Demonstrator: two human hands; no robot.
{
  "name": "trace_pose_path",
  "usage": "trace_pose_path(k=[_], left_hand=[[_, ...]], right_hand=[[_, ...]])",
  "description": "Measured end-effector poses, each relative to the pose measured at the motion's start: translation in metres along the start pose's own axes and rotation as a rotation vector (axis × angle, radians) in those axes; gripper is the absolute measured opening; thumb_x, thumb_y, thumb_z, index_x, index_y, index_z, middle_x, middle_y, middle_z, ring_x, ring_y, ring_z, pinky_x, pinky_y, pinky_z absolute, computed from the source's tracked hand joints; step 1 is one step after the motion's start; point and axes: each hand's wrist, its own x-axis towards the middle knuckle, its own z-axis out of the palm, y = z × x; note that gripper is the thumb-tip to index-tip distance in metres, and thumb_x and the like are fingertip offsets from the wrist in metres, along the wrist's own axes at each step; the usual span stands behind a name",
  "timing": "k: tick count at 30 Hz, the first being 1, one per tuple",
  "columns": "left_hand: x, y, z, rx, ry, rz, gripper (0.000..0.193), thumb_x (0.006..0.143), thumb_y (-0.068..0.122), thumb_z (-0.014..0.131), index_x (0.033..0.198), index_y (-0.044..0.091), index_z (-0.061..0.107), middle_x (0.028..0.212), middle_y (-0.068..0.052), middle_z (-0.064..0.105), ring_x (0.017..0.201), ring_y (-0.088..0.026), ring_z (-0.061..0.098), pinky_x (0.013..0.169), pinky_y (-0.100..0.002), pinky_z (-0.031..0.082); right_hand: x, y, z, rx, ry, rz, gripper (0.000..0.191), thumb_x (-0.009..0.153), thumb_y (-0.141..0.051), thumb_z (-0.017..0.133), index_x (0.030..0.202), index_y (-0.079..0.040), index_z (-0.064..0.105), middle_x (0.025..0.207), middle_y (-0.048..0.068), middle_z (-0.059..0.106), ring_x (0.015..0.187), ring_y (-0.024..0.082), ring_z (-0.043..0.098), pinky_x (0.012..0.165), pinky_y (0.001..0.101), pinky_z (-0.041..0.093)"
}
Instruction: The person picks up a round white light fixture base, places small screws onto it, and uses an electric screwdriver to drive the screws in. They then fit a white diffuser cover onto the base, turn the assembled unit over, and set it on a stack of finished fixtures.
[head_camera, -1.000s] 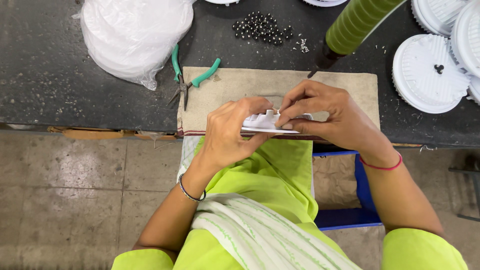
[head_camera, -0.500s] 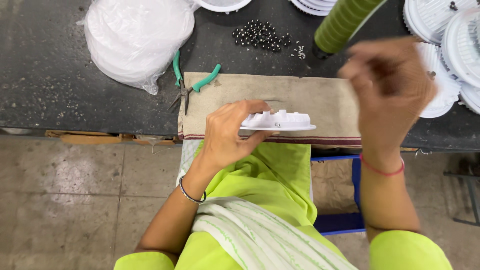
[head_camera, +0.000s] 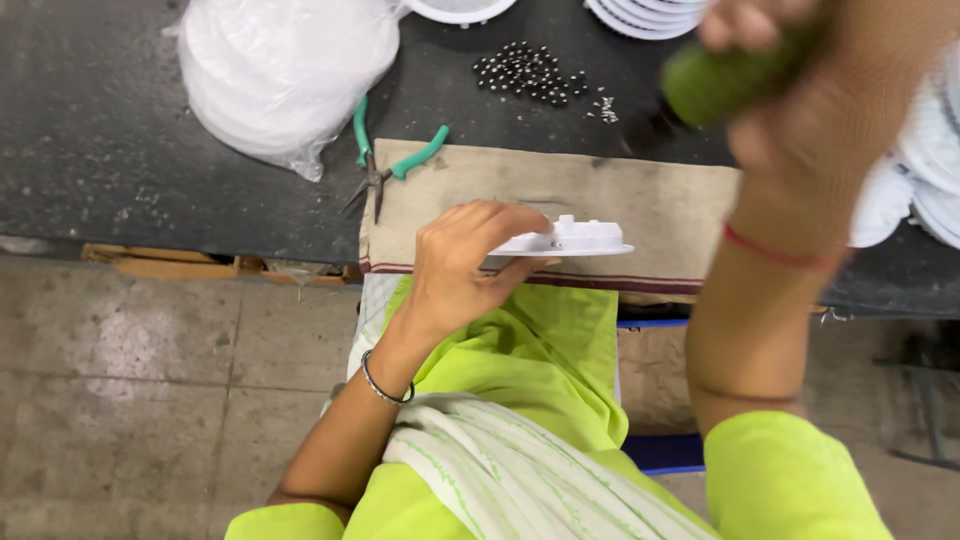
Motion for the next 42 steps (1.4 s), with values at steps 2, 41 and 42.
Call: trace_pose_path(k=[2,41,42], left_hand=[[0.001,-0.001,-0.001,0.006,0.007,-0.012,0.033,0.078,0.011,0.087,0.107,0.013,0.071,0.108,-0.003,0.074,0.098,-0.026,0.072,0.083,-0.038,0.055],[-0.005,-0.003,0.008,0.004,0.018,-0.005,0.056,0.081,0.018,0.089,0.129,0.014,0.061,0.108,-0.002,0.074,0.091,-0.023,0.071,0.080,-0.038,0.054],[-0.005,-0.003,0.009,0.006,0.029,0.008,0.059,0.082,0.019,0.090,0.132,0.014,0.059,0.109,-0.001,0.074,0.092,-0.023,0.071,0.081,-0.038,0.053]], right_hand=[[-0.020,-0.020,0.007,0.013,-0.009,0.027,0.019,0.114,-0.020,0.070,0.110,-0.007,0.056,0.085,0.004,0.058,0.075,0.016,0.056,0.069,0.0309,0.044],[-0.061,-0.057,0.065,-0.008,-0.022,0.071,0.013,0.113,-0.015,0.050,0.103,-0.008,0.045,0.067,0.003,0.043,0.055,0.015,0.040,0.058,0.0324,0.039],[-0.061,-0.058,0.065,-0.010,-0.024,0.073,0.013,0.113,-0.015,0.049,0.103,-0.008,0.044,0.066,0.002,0.043,0.055,0.015,0.040,0.057,0.0325,0.039]])
